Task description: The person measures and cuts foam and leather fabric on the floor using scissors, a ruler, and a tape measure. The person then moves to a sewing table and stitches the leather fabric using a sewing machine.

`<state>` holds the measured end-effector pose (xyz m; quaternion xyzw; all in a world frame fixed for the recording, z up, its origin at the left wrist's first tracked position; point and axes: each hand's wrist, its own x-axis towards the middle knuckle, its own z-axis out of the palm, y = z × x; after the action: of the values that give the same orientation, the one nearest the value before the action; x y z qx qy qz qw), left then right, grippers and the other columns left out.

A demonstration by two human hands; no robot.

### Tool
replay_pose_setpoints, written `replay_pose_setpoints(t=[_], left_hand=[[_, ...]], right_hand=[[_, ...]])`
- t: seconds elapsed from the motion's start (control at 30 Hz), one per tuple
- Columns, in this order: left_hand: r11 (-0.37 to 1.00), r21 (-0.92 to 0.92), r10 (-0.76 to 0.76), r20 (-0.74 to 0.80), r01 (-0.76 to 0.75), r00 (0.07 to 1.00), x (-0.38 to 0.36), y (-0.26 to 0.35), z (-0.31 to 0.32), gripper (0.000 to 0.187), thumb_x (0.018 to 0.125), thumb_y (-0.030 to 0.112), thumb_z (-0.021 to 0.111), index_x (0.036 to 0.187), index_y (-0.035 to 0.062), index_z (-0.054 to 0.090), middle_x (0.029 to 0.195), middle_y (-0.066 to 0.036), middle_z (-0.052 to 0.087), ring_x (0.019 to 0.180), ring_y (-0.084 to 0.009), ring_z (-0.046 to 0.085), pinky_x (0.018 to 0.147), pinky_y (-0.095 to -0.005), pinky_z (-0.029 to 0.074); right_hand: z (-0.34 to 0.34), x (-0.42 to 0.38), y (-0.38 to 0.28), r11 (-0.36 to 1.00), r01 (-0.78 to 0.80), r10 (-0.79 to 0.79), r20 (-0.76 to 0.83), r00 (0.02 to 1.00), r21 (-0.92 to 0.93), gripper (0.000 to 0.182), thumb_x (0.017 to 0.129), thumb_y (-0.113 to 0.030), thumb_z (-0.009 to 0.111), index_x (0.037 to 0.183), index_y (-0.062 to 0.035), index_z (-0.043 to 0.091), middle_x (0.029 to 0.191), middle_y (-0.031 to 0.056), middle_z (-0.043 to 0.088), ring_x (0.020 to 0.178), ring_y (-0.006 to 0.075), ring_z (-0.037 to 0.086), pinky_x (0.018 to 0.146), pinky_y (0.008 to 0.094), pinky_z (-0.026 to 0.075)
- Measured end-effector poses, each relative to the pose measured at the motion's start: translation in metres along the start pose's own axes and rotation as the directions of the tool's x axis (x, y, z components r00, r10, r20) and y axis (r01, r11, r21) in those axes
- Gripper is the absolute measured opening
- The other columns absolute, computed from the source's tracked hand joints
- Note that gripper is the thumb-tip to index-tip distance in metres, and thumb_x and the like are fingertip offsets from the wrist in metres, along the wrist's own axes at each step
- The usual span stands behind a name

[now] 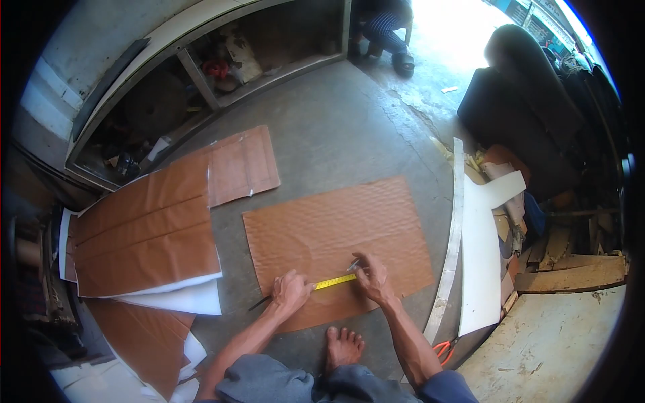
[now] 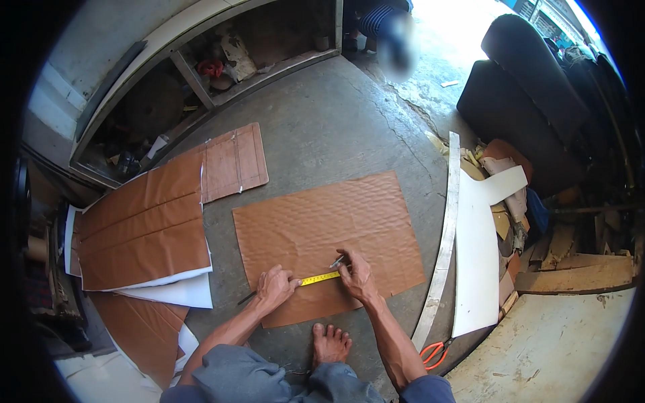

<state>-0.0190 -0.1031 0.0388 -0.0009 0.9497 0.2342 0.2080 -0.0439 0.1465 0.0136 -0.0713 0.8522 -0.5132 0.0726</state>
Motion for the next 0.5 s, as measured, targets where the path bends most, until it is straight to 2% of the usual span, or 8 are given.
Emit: replay_pose_setpoints(t=[0.07, 0.1, 0.17, 0.2, 0.3, 0.37, 0.47, 0.5], left_hand=[[1.000, -0.016, -0.009, 0.008, 0.010, 1.000, 0.001, 0.002, -0.002, 0.031, 0.085, 0.037, 0.072, 0.088, 0.0063, 0.077, 0.095, -0.023, 0.067, 0.093, -0.0412, 0.066, 0.083, -0.0525, 0.052], [0.999, -0.032, -0.021, 0.015, 0.021, 1.000, 0.002, 0.002, -0.003, 0.031, 0.085, 0.037, 0.072, 0.088, 0.0065, 0.077, 0.096, -0.023, 0.067, 0.094, -0.0413, 0.066, 0.084, -0.0524, 0.052], [0.998, -0.055, -0.020, 0.005, 0.020, 1.000, 0.008, 0.005, -0.007, 0.031, 0.085, 0.037, 0.072, 0.090, 0.0067, 0.077, 0.097, -0.023, 0.067, 0.094, -0.0415, 0.066, 0.085, -0.0522, 0.052], [0.997, -0.078, -0.019, -0.005, 0.018, 1.000, 0.011, 0.006, -0.008, 0.032, 0.085, 0.037, 0.071, 0.091, 0.0069, 0.078, 0.098, -0.023, 0.068, 0.095, -0.0417, 0.066, 0.085, -0.0519, 0.052], [0.999, -0.040, -0.008, -0.007, 0.008, 1.000, 0.027, 0.002, -0.004, 0.032, 0.085, 0.037, 0.071, 0.091, 0.0065, 0.078, 0.098, -0.024, 0.068, 0.094, -0.0425, 0.067, 0.085, -0.0523, 0.052], [0.999, -0.030, -0.023, 0.035, 0.024, 0.999, 0.031, 0.006, -0.009, 0.032, 0.085, 0.037, 0.071, 0.090, 0.0060, 0.078, 0.098, -0.025, 0.069, 0.093, -0.0431, 0.067, 0.085, -0.0528, 0.052], [1.000, -0.004, -0.018, 0.052, 0.019, 0.998, 0.033, 0.005, -0.009, 0.033, 0.085, 0.037, 0.071, 0.088, 0.0048, 0.078, 0.096, -0.026, 0.069, 0.092, -0.0441, 0.068, 0.084, -0.0537, 0.052], [1.000, 0.007, 0.002, 0.031, -0.002, 1.000, 0.032, 0.004, -0.008, 0.033, 0.085, 0.036, 0.071, 0.087, 0.0041, 0.078, 0.096, -0.026, 0.069, 0.091, -0.0446, 0.068, 0.083, -0.0541, 0.052]], right_hand=[[-0.002, 0.000, -0.007, 0.979, -0.048, 0.086, -0.191, 0.978, 0.196, 0.033, 0.097, -0.017, 0.065, 0.126, -0.0024, 0.061, 0.098, 0.0100, 0.070, 0.090, 0.0206, 0.069, 0.077, 0.0352, 0.055], [-0.003, 0.000, -0.007, 0.979, -0.048, 0.086, -0.191, 0.978, 0.196, 0.033, 0.097, -0.017, 0.065, 0.126, -0.0024, 0.061, 0.098, 0.0100, 0.070, 0.090, 0.0206, 0.069, 0.077, 0.0352, 0.055], [-0.007, 0.000, -0.006, 0.959, -0.174, 0.221, -0.207, 0.953, 0.225, 0.032, 0.098, -0.017, 0.064, 0.127, -0.0029, 0.061, 0.093, 0.0061, 0.068, 0.087, 0.0153, 0.067, 0.074, 0.0320, 0.054], [-0.005, -0.001, -0.003, 0.966, -0.089, 0.147, -0.229, 0.962, 0.244, 0.034, 0.098, -0.017, 0.066, 0.129, -0.0030, 0.061, 0.091, 0.0050, 0.066, 0.081, 0.0144, 0.066, 0.072, 0.0307, 0.053], [-0.004, 0.001, 0.003, 0.942, -0.184, 0.223, -0.113, 0.968, 0.282, 0.034, 0.098, -0.014, 0.066, 0.130, -0.0035, 0.060, 0.089, 0.0049, 0.066, 0.078, 0.0146, 0.066, 0.070, 0.0307, 0.053], [-0.003, 0.006, -0.008, 0.945, -0.149, 0.196, -0.140, 0.971, 0.290, 0.035, 0.097, -0.012, 0.066, 0.131, -0.0049, 0.061, 0.085, 0.0053, 0.065, 0.076, 0.0150, 0.065, 0.069, 0.0309, 0.053], [-0.003, 0.016, -0.011, 0.968, -0.137, 0.176, -0.177, 0.968, 0.212, 0.028, 0.096, -0.010, 0.067, 0.123, -0.0044, 0.063, 0.083, 0.0060, 0.066, 0.076, 0.0147, 0.066, 0.067, 0.0323, 0.053], [0.000, 0.021, -0.003, 0.967, -0.126, 0.156, -0.128, 0.979, 0.220, 0.023, 0.095, -0.011, 0.068, 0.117, -0.0038, 0.064, 0.082, 0.0077, 0.067, 0.075, 0.0171, 0.067, 0.068, 0.0338, 0.053]])
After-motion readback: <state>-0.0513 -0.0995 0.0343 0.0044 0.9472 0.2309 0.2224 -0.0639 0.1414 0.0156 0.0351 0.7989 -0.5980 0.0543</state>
